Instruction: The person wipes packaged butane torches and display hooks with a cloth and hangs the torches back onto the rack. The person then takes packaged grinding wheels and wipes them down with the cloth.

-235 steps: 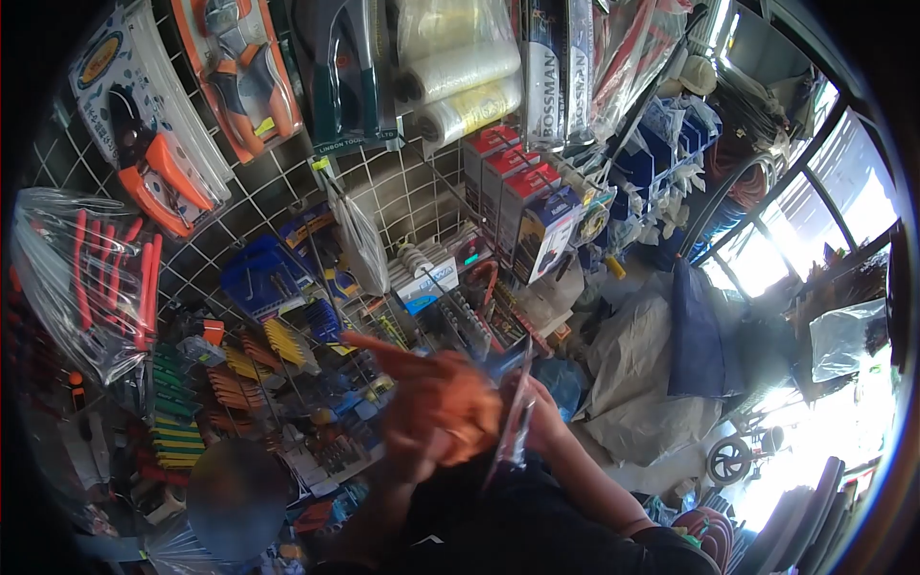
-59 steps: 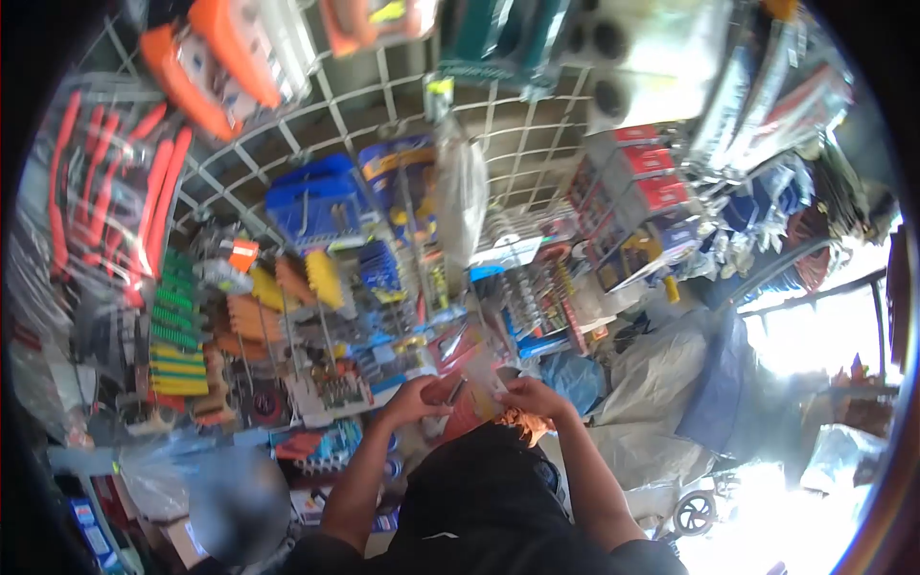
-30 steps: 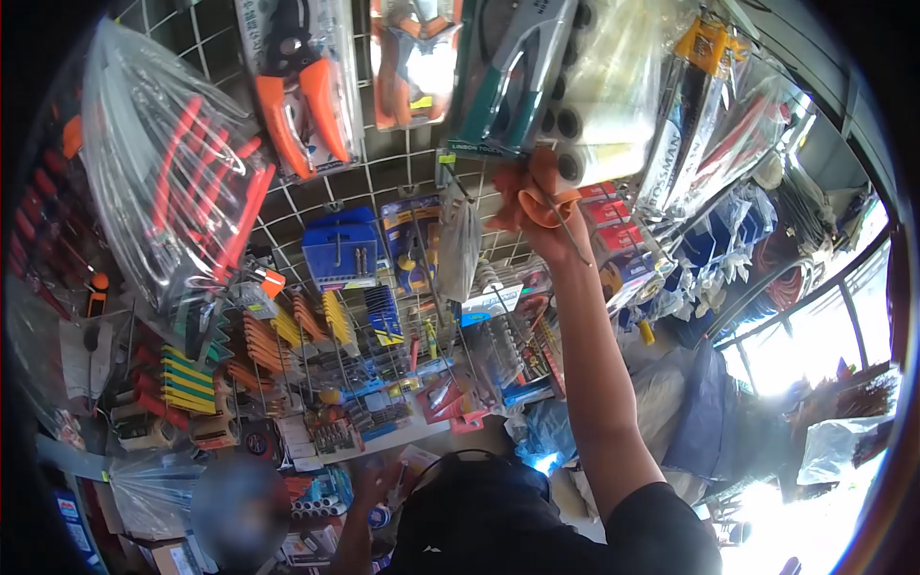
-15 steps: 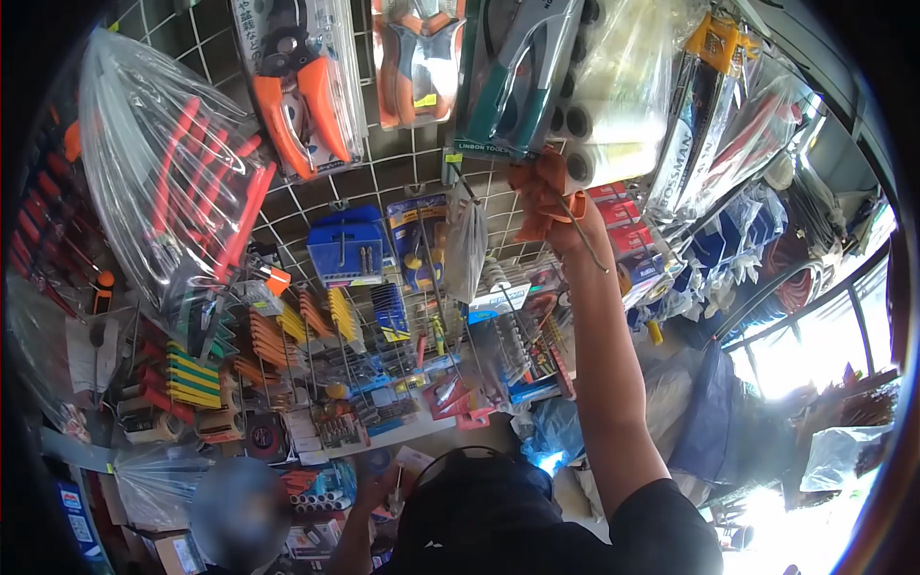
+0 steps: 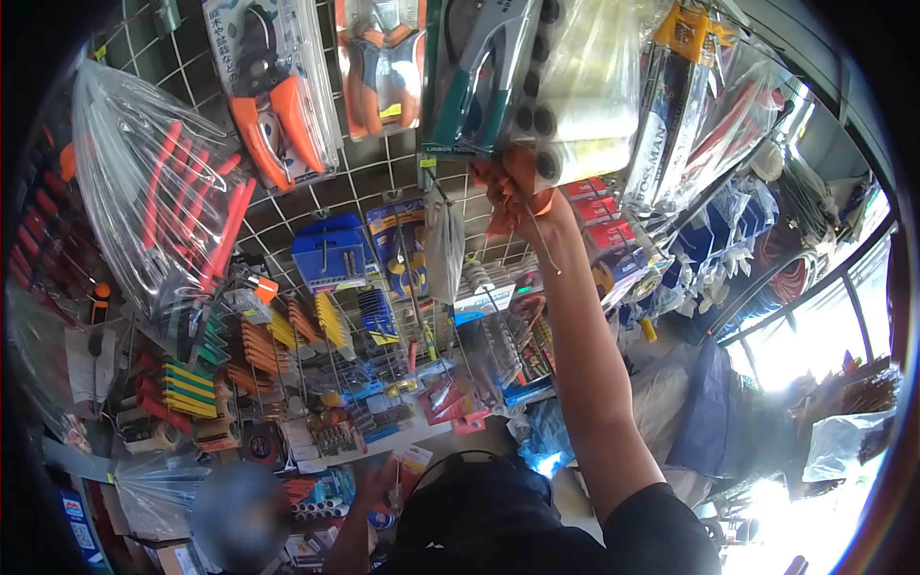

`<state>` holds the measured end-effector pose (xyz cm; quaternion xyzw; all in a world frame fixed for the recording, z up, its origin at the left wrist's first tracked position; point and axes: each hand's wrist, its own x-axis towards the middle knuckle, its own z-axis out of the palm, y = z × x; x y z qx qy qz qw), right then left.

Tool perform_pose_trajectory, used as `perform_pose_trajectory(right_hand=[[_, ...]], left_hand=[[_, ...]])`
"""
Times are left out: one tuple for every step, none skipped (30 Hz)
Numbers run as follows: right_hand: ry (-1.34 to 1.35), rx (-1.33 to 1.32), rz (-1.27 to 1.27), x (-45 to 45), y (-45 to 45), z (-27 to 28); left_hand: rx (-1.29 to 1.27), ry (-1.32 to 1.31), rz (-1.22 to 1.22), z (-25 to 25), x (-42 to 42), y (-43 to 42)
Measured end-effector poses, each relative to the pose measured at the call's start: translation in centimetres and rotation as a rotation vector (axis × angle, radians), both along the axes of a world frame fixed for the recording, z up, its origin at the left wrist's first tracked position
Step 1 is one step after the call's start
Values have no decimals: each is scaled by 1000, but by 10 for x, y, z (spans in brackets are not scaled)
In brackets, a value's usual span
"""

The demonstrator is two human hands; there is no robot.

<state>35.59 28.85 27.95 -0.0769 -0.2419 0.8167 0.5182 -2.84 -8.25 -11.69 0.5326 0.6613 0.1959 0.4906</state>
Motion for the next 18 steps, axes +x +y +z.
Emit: perform_pose_trajectory(right_hand=[[-76, 37, 15, -1, 3, -3], [-179, 9, -121, -9, -14, 9], [-177, 9, -117, -11, -24, 12], [-234, 42, -176, -12, -30, 14], [-291, 76, -236, -13, -36, 15], [-290, 81, -229, -12, -40, 12], [-320, 110, -302, -9, -41, 7], [-350, 140, -376, -7, -43, 1], [-348, 144, -372, -5, -48, -4], [-311, 111, -405, -2, -53, -10], [-274, 76, -439, 2, -59, -17], [-345, 153, -445, 8, -62, -31], [-344, 157, -451, 12, -70, -32], [-373, 105, -444, 16, -78, -33], [-401, 52, -436, 20, -86, -36], [-515, 283, -512, 20, -94, -42], [-513, 282, -516, 25, -105, -47], [-556, 319, -483, 23, -126, -35]], left_hand=[[-37, 23, -32, -14, -5, -5], [-37, 24, -29, -36, -10, -12], [109, 50, -30, -62, -14, -19], [257, 76, -30, -65, -14, -21], [260, 78, -23, -68, -14, -24], [187, 71, 6, -55, -9, -25], [116, 64, 36, -41, -4, -25], [121, 65, 42, -29, -1, -26], [55, 34, 53, -18, 2, -28], [-9, 2, 61, -5, 5, -28], [-5, 2, 61, 8, 8, -28], [-71, -31, 76, 28, 12, -27], [-137, -64, 89, 36, 14, -24], [-134, -63, 84, 30, 11, -24], [-89, -1, 32, 21, 4, -24], [-46, 62, -19, 22, 1, -24], [-45, 64, -22, 23, 0, -23], [40, 114, -69, 40, 3, -17]])
